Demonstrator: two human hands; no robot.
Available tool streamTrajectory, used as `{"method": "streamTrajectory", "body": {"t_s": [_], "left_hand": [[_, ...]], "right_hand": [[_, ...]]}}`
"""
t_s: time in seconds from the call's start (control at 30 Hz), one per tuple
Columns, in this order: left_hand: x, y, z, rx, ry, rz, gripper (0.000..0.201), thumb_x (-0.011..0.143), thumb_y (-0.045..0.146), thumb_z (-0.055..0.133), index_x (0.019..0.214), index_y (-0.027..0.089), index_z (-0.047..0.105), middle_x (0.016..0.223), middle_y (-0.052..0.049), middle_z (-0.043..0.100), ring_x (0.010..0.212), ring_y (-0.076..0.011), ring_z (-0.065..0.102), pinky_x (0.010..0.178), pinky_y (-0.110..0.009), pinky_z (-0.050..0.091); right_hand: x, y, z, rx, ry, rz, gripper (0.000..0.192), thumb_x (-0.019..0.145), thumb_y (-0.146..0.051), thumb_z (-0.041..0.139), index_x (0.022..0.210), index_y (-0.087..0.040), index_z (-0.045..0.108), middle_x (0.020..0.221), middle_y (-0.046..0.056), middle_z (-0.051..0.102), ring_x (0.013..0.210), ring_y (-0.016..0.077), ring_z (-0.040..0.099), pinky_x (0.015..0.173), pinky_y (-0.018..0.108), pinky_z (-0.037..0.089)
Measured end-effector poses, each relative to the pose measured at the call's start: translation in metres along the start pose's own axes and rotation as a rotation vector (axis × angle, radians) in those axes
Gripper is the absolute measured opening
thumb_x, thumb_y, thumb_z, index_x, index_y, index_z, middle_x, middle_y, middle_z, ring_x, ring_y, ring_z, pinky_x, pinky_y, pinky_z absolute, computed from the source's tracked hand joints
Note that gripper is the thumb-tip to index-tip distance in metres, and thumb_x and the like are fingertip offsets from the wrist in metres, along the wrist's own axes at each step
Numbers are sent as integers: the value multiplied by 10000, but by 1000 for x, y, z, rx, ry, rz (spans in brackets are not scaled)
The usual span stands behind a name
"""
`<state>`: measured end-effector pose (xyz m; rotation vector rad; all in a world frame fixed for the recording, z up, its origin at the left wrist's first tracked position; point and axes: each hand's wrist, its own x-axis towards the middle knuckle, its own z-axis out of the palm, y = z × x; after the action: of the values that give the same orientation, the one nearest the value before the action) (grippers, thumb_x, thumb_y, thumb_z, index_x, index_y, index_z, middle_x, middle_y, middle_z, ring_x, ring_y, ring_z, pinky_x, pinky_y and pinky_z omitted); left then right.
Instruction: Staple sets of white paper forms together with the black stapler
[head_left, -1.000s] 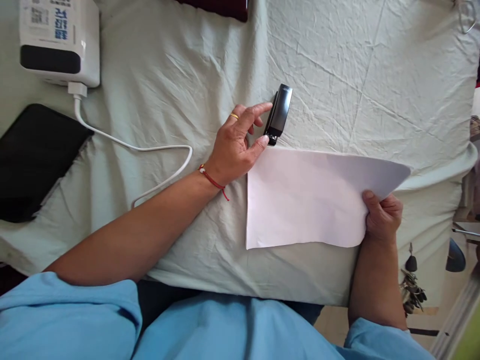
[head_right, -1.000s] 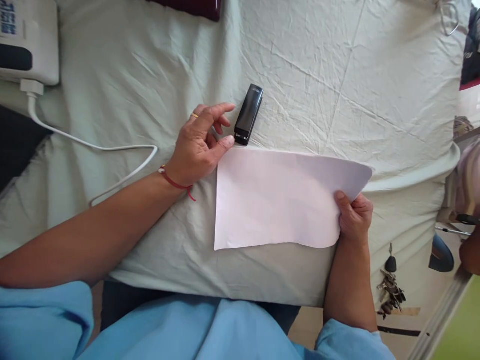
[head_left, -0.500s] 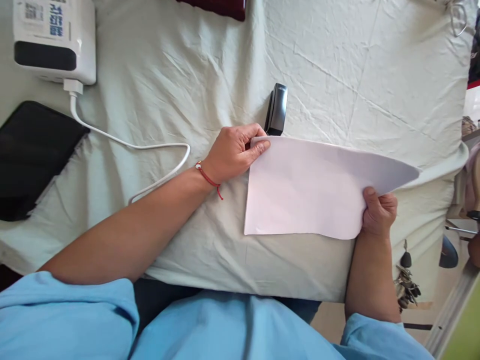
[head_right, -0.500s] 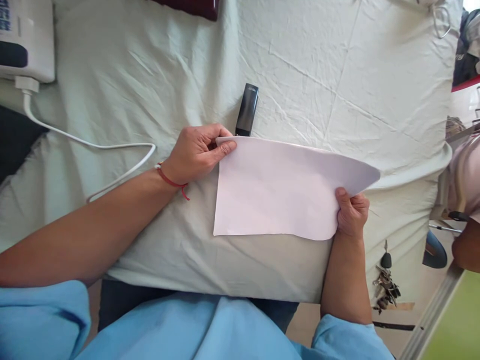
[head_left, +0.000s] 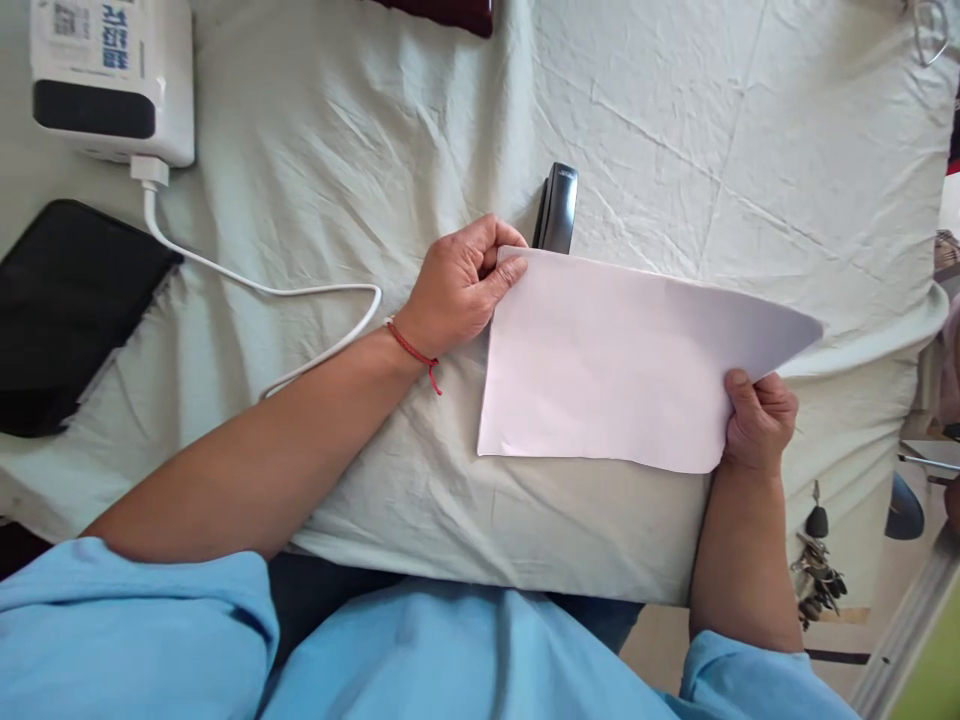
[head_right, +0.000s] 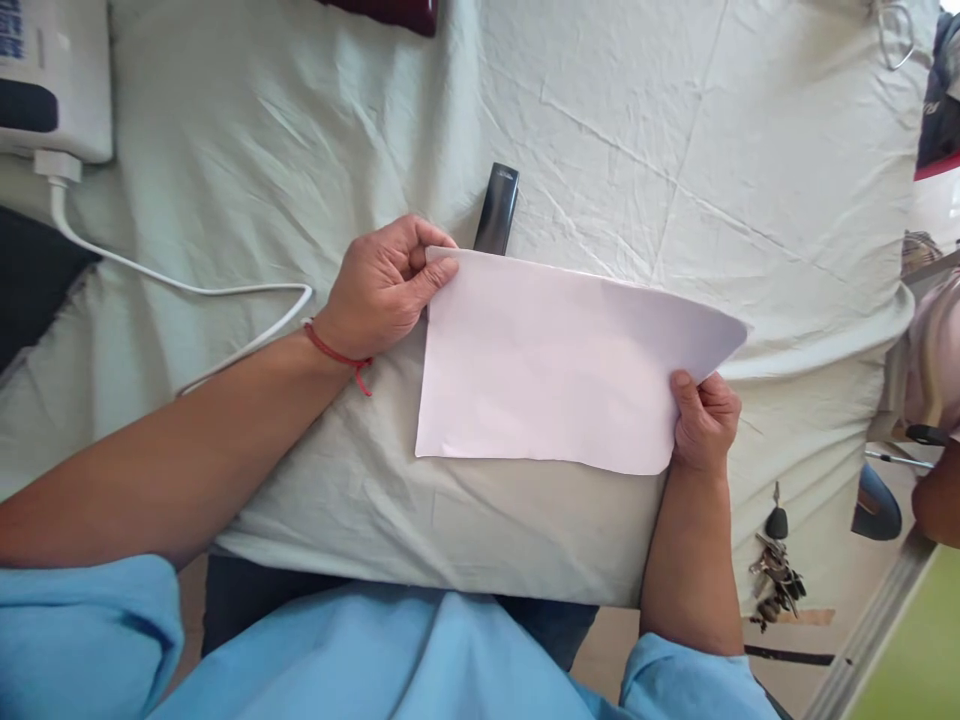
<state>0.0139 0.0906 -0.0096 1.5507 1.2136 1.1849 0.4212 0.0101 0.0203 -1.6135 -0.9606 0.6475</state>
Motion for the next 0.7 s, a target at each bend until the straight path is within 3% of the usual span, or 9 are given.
{"method": "streamTrajectory", "body": {"t_s": [0.13, 0.3, 0.4, 0.53, 0.63, 0.7], "left_hand": [[0, -5, -1, 22, -12, 36, 328, 1123, 615, 792, 1074, 296, 734, 692, 51, 444, 619, -163, 427, 619, -338, 396], [-1, -3, -1, -7, -26, 37, 367, 1143, 665, 780, 1097, 303, 742, 709, 45, 439, 621, -164, 426, 603, -328, 408], [0, -2, -1, -62, -43, 6, 436, 1145, 748, 765, 1136, 312, 750, 729, 34, 435, 630, -171, 445, 594, -328, 433], [2, -11, 1, -76, 21, -20, 504, 1143, 809, 760, 1159, 305, 749, 749, 32, 423, 639, -167, 531, 599, -313, 481], [2, -16, 4, -118, 39, -34, 491, 1138, 782, 792, 1241, 306, 727, 822, 11, 610, 746, -198, 710, 673, -323, 605], [1, -13, 5, -184, -15, -49, 529, 1070, 756, 891, 1294, 313, 709, 905, -7, 738, 835, -220, 784, 723, -335, 659]], "right_hand": [[-4, -4, -5, -96, -96, 60, 626, 718, -745, 1131, 787, -229, 784, 769, -25, 675, 759, 142, 506, 692, 284, 452], [-20, -15, -25, -173, -183, 111, 578, 799, -763, 1110, 934, -252, 877, 860, -11, 762, 813, 164, 577, 702, 270, 503], [-31, -19, -26, -137, -134, 119, 561, 792, -731, 1129, 984, -252, 908, 939, 13, 826, 888, 188, 665, 787, 296, 589], [-42, -12, -7, -53, -21, 84, 565, 810, -733, 1100, 993, -236, 904, 990, 34, 841, 941, 210, 728, 860, 335, 645], [-45, -3, 7, -30, 59, 6, 508, 849, -697, 1059, 955, -232, 883, 967, 33, 816, 957, 219, 733, 874, 350, 664], [-44, 2, 11, 1, 112, -34, 453, 874, -666, 1036, 939, -250, 868, 980, 41, 821, 1042, 247, 778, 961, 386, 705]]}}
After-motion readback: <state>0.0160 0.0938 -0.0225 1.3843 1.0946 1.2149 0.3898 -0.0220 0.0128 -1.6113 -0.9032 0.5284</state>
